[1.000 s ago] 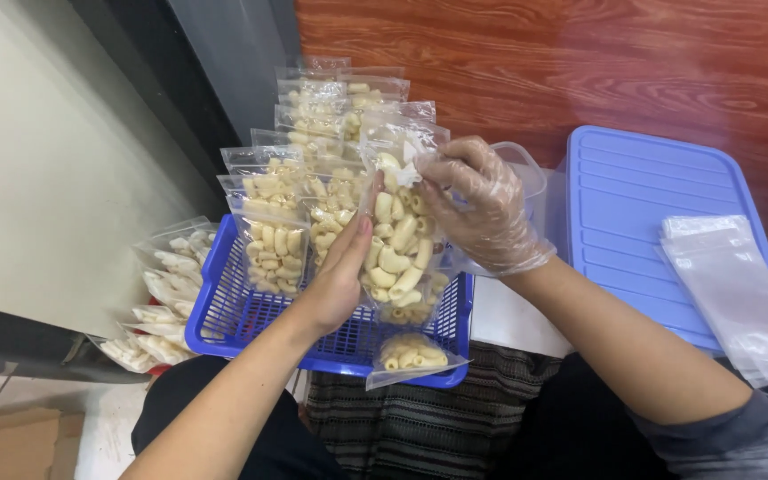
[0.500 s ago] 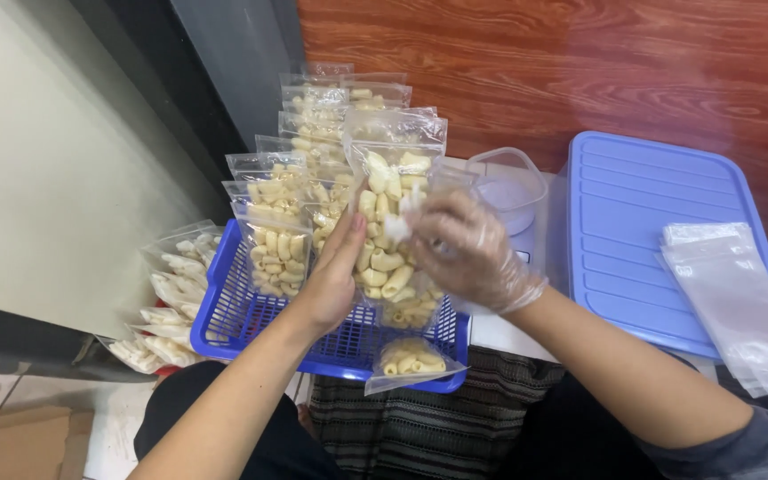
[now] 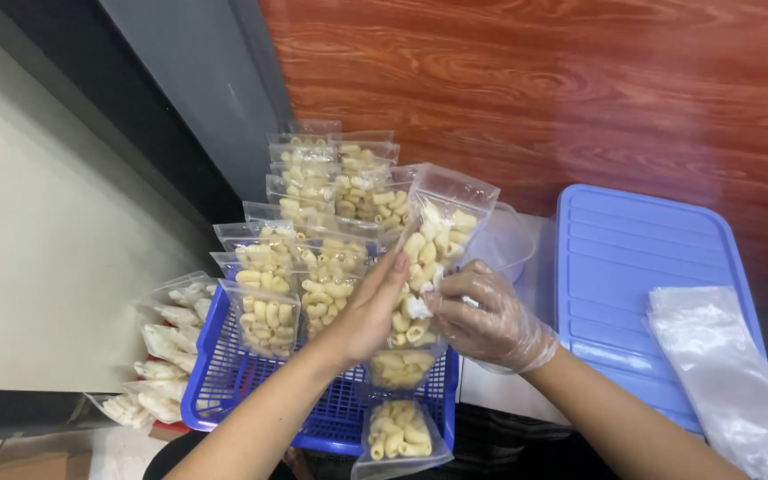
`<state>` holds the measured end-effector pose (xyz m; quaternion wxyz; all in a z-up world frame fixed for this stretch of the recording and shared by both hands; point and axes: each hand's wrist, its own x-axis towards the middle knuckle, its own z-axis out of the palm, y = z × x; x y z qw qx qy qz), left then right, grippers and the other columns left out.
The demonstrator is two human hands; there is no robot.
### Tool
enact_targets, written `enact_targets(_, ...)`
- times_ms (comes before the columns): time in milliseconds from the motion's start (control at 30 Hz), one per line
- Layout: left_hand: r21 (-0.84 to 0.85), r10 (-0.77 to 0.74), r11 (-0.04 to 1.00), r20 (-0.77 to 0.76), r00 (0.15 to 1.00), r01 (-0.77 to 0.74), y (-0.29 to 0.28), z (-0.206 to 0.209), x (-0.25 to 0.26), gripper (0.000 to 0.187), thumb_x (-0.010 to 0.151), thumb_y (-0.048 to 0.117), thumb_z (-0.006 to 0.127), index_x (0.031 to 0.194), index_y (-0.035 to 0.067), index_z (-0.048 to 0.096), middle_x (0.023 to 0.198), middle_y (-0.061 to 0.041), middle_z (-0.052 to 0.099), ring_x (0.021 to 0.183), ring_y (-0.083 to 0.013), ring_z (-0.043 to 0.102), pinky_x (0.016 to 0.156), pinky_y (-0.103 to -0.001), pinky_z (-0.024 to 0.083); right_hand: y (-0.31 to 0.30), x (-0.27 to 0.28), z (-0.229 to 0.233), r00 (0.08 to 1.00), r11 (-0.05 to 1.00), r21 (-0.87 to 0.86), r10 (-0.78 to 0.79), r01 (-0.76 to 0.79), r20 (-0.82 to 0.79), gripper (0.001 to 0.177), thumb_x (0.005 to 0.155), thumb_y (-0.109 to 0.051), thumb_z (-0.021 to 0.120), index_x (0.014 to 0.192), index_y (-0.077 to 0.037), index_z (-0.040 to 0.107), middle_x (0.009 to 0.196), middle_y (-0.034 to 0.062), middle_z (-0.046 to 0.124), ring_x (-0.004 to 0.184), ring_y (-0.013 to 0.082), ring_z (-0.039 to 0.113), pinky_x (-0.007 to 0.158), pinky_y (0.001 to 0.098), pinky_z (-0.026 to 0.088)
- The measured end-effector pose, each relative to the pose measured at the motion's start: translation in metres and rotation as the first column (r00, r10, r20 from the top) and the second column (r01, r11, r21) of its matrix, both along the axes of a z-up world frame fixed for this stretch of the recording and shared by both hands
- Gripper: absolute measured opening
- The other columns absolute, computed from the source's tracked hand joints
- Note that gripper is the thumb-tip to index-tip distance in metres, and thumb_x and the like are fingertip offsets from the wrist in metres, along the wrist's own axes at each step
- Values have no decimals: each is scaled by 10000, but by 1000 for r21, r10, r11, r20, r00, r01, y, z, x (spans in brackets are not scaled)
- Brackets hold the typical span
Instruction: The person is cleaning individual plastic bags of food with a cloth and organizing them into a blue basket.
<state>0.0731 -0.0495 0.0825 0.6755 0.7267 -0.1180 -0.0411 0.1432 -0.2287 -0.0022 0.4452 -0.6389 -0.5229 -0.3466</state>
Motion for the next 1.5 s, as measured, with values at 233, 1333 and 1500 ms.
enact_targets(233, 17, 22, 1000, -294, 956, -17, -1, -7, 9, 781, 935, 593, 213, 1609, 219, 87, 1706, -68, 126, 1562, -241, 99, 1223, -467, 118, -16, 11, -5, 958, 952, -191, -265, 241, -109, 267, 893, 22, 722, 1122, -84, 634, 1015, 131, 596, 839, 267, 641, 710, 348, 554)
enact_targets(1333, -92, 18, 995, -171, 985, -34, -7, -46, -91, 1055, 794, 138, 773, 1599, 149, 92, 1592, -142, 348, 1416, -259, 455, 1119, -411, 438, -9, -50, 19, 993, 961, -252, -120, 116, -1, 432, 966, -69, 756, 1365, -108, 595, 1090, 121, 617, 908, 219, 648, 725, 287, 624)
enact_targets(1500, -120, 56, 990, -167, 984, -77, 1, -47, -97, 956, 858, 89, 715, 1596, 196, 117, 1618, -103, 326, 1379, -233, 507, 1073, -379, 523, -2, -35, 37, 963, 960, -227, -206, 164, -174, 240, 927, -24, 733, 1148, -26, 640, 976, 107, 642, 841, 201, 650, 693, 259, 611)
